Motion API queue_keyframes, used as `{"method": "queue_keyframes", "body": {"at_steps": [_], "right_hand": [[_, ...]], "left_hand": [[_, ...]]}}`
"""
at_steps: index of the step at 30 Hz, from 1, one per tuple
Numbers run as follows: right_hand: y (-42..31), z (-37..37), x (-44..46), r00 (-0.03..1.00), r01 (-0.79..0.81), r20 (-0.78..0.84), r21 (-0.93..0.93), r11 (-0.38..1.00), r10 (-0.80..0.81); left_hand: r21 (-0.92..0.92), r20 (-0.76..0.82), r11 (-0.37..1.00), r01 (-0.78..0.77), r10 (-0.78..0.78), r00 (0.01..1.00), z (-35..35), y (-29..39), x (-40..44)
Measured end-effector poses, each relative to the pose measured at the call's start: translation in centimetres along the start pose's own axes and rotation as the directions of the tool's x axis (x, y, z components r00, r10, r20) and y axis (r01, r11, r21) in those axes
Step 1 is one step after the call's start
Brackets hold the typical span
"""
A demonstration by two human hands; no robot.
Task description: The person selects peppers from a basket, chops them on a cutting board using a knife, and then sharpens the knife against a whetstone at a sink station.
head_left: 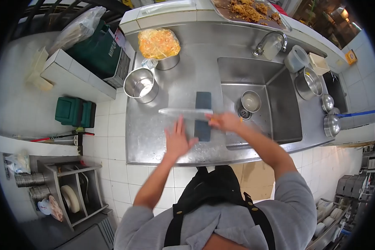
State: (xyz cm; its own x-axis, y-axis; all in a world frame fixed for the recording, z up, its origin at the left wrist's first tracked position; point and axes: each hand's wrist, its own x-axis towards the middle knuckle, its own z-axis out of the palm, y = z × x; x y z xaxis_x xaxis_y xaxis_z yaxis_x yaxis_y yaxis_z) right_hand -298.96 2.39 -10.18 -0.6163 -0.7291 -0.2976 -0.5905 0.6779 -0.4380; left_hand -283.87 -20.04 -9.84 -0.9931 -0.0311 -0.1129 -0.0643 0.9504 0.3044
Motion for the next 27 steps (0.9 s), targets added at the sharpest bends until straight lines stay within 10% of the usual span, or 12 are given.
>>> {"method": "queue_keyframes", "body": {"at_steps": [3,5,9,17,27], "right_hand": [[-0.9,4.7,-4.4,0.934,0.290,-0.292,0.284,0.914,-0.205],[-2.3,4.3,-6.7,0.993,0.052,-0.106,-0.001,0.999,-0.052],[-2.0,1.4,-6.8,0.967,-0.060,-0.244,0.069,0.996,0.075],[-2.2,0.0,-1.7,0.968,0.033,-0.243,-0.136,0.990,-0.066],[-2.0,2.1,-3.2,0.978,0.196,-0.064,-0.049,0.979,-0.199]], "left_hand": [[-0.059,0.201,0.993,0.099,-0.085,0.976,0.5,0.1,-7.4],[-0.026,-0.020,0.998,0.065,-0.065,0.998,-5.1,0.6,-9.6],[-0.226,0.039,0.973,-0.036,0.046,0.998,-16.8,4.8,-14.5],[0.029,-0.161,0.959,-0.280,0.281,0.946,-1.1,1.6,3.9],[0.057,-0.064,0.976,-0.213,0.216,0.974,0.6,1.2,-1.6]]}}
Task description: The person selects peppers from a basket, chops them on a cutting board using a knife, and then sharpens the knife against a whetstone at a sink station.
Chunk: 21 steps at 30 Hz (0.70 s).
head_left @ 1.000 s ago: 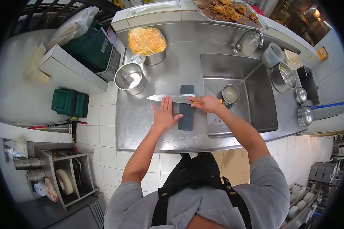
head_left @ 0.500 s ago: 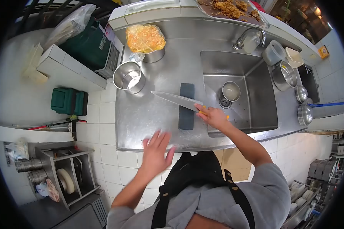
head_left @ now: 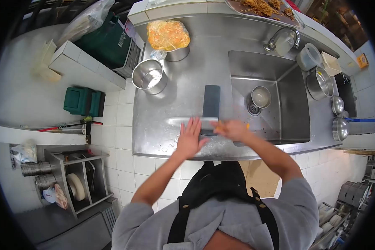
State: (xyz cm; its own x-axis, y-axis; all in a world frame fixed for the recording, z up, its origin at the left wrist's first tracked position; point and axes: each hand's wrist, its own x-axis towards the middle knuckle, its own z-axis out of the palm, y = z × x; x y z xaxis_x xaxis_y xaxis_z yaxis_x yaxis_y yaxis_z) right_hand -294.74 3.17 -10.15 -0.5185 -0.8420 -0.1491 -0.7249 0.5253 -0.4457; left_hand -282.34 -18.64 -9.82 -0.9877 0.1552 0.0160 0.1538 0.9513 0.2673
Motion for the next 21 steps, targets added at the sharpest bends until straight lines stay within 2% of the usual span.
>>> {"method": "queue_keyframes", "body": {"at_steps": [1,2,4,5,8,10,12,14,16,18,19,21], "right_hand": [[-0.9,0.4,-0.8,0.994,0.043,-0.099,-0.023,0.999,-0.045],[-0.4,-0.1,-0.2,0.994,0.042,-0.098,-0.021,0.999,-0.044],[1.5,-1.6,2.1,0.990,-0.141,-0.013,0.068,0.988,0.142],[2.4,-2.5,3.5,0.990,-0.140,-0.018,0.069,0.988,0.141],[4.1,-2.9,4.5,0.991,-0.118,-0.058,0.063,0.991,0.122],[2.3,0.2,1.7,0.998,-0.070,0.011,0.122,0.990,0.069],[2.2,-0.4,1.4,0.999,-0.050,-0.013,0.126,0.991,0.052],[1.1,0.0,0.2,1.000,0.002,-0.007,0.155,0.988,-0.001],[3.4,-2.2,3.7,0.999,-0.039,-0.020,0.125,0.991,0.042],[5.5,-3.0,5.7,0.986,-0.007,-0.161,0.170,0.985,0.035],[5.1,-2.8,5.3,0.991,-0.054,-0.117,0.067,0.996,0.061],[2.8,-0.1,1.6,0.997,-0.065,-0.014,0.240,0.969,0.070]], "left_hand": [[-0.004,-0.001,1.000,0.001,-0.001,1.000,-0.2,0.6,-1.2],[-0.005,0.001,1.000,0.001,-0.001,1.000,0.1,0.2,-0.2],[0.004,-0.087,0.998,-0.056,0.056,0.995,0.4,-1.7,4.1],[0.018,-0.095,0.998,-0.057,0.059,0.994,0.0,-2.2,6.8],[0.006,-0.141,1.000,-0.014,0.014,0.990,0.1,-1.8,7.8],[0.011,-0.111,1.000,-0.016,0.017,0.994,0.3,0.0,2.7],[0.055,0.047,0.998,0.035,-0.038,0.998,-0.3,1.8,-1.4],[0.042,0.010,0.999,0.003,-0.003,1.000,0.3,0.5,0.5],[0.049,-0.038,0.999,-0.006,0.007,0.999,0.4,-1.7,5.9],[0.006,-0.066,1.000,-0.025,0.025,0.997,0.4,-2.8,9.3],[-0.033,-0.049,0.999,-0.009,0.007,0.999,-0.1,-2.3,8.7],[-0.017,-0.029,1.000,-0.020,0.019,0.999,0.3,-0.5,3.2]]}}
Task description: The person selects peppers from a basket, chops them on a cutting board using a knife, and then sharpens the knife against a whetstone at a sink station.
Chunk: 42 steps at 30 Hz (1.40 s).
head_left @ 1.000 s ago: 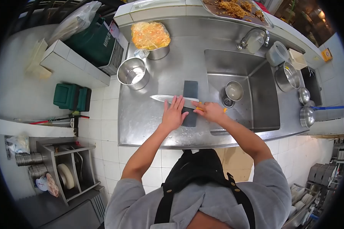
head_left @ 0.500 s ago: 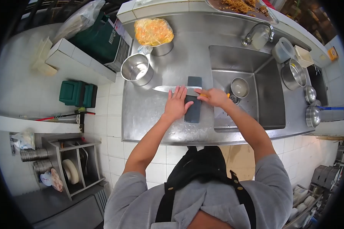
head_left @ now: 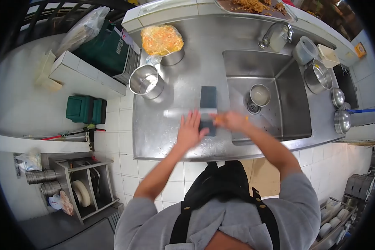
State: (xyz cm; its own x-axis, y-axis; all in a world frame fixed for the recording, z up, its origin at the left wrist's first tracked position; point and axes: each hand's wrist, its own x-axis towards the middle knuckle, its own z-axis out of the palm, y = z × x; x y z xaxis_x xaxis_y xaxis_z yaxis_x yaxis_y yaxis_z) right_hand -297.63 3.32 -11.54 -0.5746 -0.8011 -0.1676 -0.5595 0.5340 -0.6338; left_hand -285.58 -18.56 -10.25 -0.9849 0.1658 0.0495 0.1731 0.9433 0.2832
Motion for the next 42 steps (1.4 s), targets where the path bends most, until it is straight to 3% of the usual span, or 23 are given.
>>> {"method": "queue_keyframes", "body": {"at_steps": [1,3,4,7,11,13,14,16,17,19,22,23,25,27,31,34,36,37,39,42], "right_hand": [[-0.7,1.2,-1.8,1.000,0.001,-0.003,-0.003,1.000,-0.001],[-1.5,2.6,-3.7,0.982,0.143,-0.093,-0.222,0.965,-0.167],[-0.7,1.8,-2.3,0.998,0.013,0.067,-0.091,0.996,-0.006],[0.7,-3.4,3.0,0.995,-0.098,-0.003,-0.070,0.993,0.098],[0.0,-1.6,1.2,0.996,-0.072,0.033,-0.117,0.991,0.077],[-1.5,2.5,-2.9,0.982,0.145,-0.103,-0.149,0.978,-0.162],[-1.0,1.6,-2.2,0.980,0.146,-0.115,-0.158,0.977,-0.165],[-0.3,0.4,-1.4,0.993,0.115,-0.027,0.028,0.993,-0.114],[0.4,-1.3,0.7,0.992,0.125,-0.030,0.024,0.992,-0.124],[1.6,-4.2,4.5,0.996,-0.029,-0.090,-0.137,0.990,0.017],[0.8,-2.1,2.4,0.999,-0.027,-0.037,-0.112,0.993,0.022],[-0.1,-0.1,0.1,0.996,0.053,-0.070,-0.068,0.996,-0.058],[-0.8,1.8,-1.9,0.984,0.133,-0.114,-0.041,0.990,-0.137],[-0.7,2.0,-2.0,0.996,0.080,-0.037,-0.149,0.986,-0.086],[1.9,-4.7,5.2,0.994,-0.011,-0.111,-0.073,0.997,0.002],[-0.1,-2.7,2.3,0.989,-0.139,0.041,-0.118,0.983,0.145],[0.3,3.1,-2.2,0.976,0.151,-0.152,-0.048,0.987,-0.157],[0.7,2.4,-1.5,0.973,0.152,-0.166,-0.060,0.987,-0.160],[0.9,2.5,-1.9,0.989,0.118,-0.085,-0.050,0.992,-0.122],[2.7,-3.7,3.7,0.991,-0.012,-0.134,-0.070,0.997,0.003]], "left_hand": [[0.016,0.018,1.000,-0.005,0.004,1.000,0.1,1.1,-2.7],[0.013,0.167,0.998,0.067,-0.068,0.984,-1.0,2.8,-4.6],[0.066,0.029,0.998,0.012,-0.014,0.999,0.7,1.7,-3.5],[0.011,-0.010,1.000,-0.006,0.006,1.000,-0.2,-1.3,4.8],[0.000,-0.044,1.000,-0.031,0.031,0.999,0.1,-0.6,1.5],[0.118,0.053,0.993,0.031,-0.038,0.998,-0.4,2.6,-4.4],[0.125,0.042,0.992,0.024,-0.029,0.999,-0.3,2.0,-3.1],[0.062,0.014,0.998,0.021,-0.022,1.000,0.3,1.2,-1.7],[0.069,0.006,0.997,0.025,-0.025,1.000,0.3,0.0,1.3],[-0.031,-0.026,0.999,-0.007,0.006,1.000,0.0,-2.3,7.0],[-0.019,-0.044,1.000,-0.016,0.015,0.999,0.7,-1.6,3.7],[-0.016,-0.047,1.000,-0.020,0.019,0.999,0.6,-0.4,0.8],[0.078,0.070,0.995,0.067,-0.072,0.995,-0.2,2.7,-4.6],[0.079,0.035,0.995,0.056,-0.058,0.998,0.1,2.0,-2.2],[0.035,-0.021,0.999,0.033,-0.033,0.999,0.2,-2.1,8.1],[0.024,-0.065,1.000,0.000,0.002,0.998,1.5,-1.4,3.9],[0.092,0.010,0.995,0.029,-0.031,0.999,1.0,1.8,-2.7],[0.053,0.106,0.995,0.088,-0.093,0.990,-0.3,3.5,-4.2],[0.051,0.031,0.997,0.057,-0.059,0.998,0.8,2.4,-1.8],[-0.016,-0.063,1.000,0.005,-0.006,0.998,1.1,-0.9,5.8]]}}
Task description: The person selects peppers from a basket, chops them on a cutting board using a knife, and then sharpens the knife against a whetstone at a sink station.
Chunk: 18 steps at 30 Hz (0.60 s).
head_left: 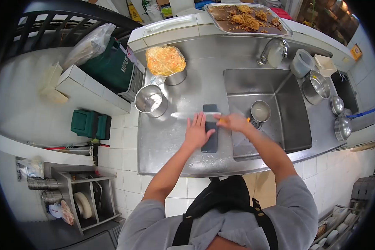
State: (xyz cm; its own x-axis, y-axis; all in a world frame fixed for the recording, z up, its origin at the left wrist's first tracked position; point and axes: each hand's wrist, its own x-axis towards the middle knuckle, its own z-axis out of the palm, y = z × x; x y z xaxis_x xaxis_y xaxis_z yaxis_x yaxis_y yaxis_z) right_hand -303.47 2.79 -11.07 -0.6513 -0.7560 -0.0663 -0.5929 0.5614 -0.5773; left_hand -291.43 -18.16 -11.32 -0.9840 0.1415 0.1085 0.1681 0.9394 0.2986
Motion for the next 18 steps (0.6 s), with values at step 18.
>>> {"method": "queue_keyframes", "body": {"at_steps": [18], "right_hand": [[-2.4,7.2,-12.9,1.000,-0.015,0.008,-0.055,0.998,0.015]], "left_hand": [[0.099,0.182,0.995,-0.003,-0.015,0.983,-1.5,7.2,-9.3]]}}
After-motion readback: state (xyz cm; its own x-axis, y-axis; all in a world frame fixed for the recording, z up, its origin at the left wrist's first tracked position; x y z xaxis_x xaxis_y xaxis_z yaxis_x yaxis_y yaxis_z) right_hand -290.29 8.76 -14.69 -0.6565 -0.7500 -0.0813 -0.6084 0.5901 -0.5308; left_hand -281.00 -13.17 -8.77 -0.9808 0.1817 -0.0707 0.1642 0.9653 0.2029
